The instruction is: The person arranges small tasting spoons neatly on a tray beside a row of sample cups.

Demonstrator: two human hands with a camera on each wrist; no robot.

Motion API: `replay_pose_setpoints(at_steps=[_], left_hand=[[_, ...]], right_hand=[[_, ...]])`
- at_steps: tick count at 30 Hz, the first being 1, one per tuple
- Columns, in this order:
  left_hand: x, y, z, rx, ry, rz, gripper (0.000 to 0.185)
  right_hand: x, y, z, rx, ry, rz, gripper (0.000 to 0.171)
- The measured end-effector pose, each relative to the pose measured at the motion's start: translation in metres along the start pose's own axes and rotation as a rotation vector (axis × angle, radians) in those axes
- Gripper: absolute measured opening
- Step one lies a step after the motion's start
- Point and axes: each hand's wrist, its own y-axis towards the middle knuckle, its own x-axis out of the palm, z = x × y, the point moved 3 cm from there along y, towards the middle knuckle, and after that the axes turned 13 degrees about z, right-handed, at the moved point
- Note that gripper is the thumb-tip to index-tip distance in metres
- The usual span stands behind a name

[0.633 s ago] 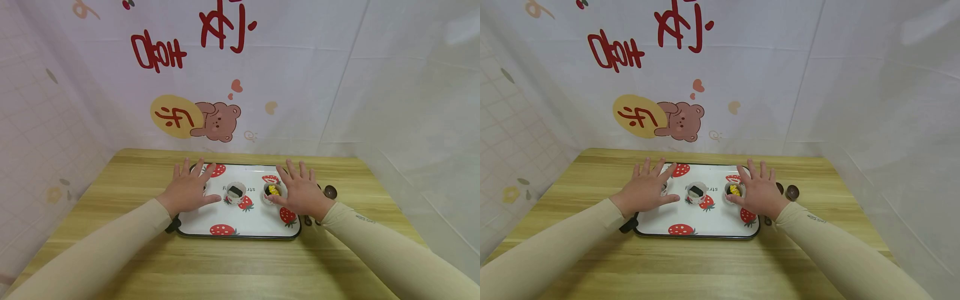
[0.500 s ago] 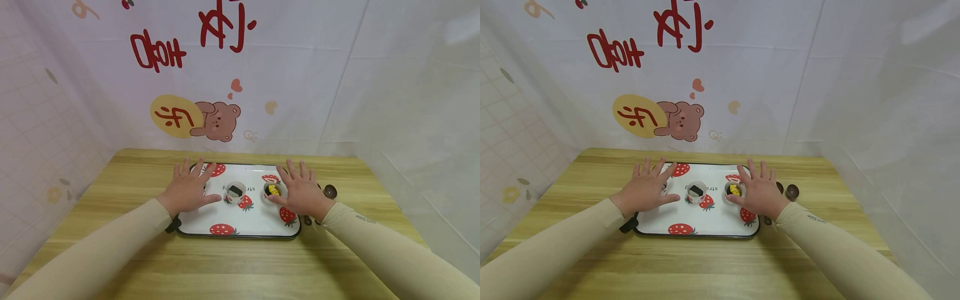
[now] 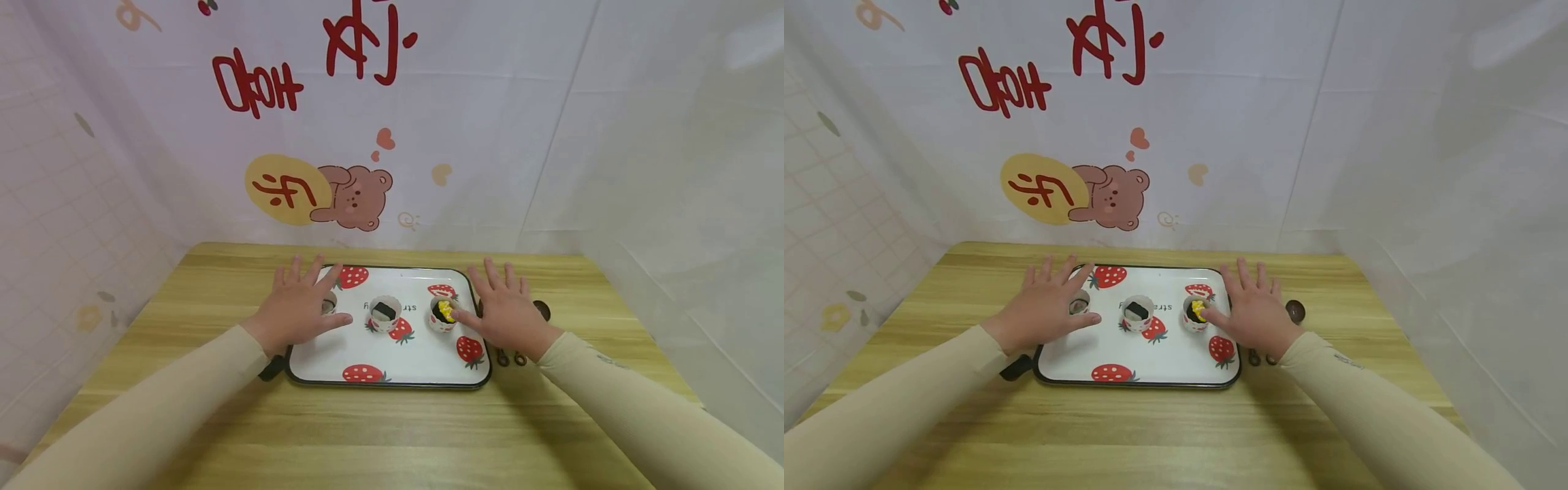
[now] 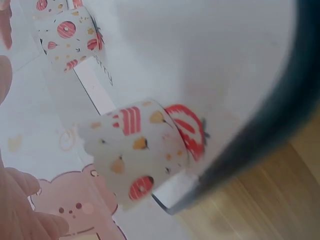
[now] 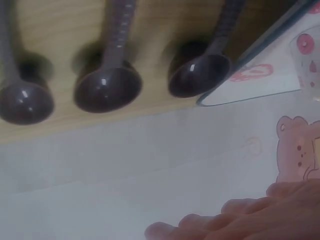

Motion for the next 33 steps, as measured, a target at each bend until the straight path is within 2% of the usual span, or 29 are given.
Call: replay_pose_setpoints(at_steps=[10,17,25,33], left_hand=[[-0.005,-0.006,-0.021,-0.051,-0.016,0.008,0.105],[-0.001,-0.006,-0.033,-0.068,-0.036,0.016,0.103],[0.001,-0.006,-0.041,-0.097,-0.064,-0.010,0.104],[0.004,-0.008,-0.046,-0.087,-0.056,-0.019,0.104]], right_hand=[[-0.004,-0.005,0.016,0.014,-0.009,0.019,0.102],[-0.003,-0.007,0.026,0.036,0.013,0.014,0.102],[-0.001,-0.009,0.038,0.053,0.044,0.015,0.101],[-0.001,-0.012,0.046,0.052,0.046,0.019,0.097]])
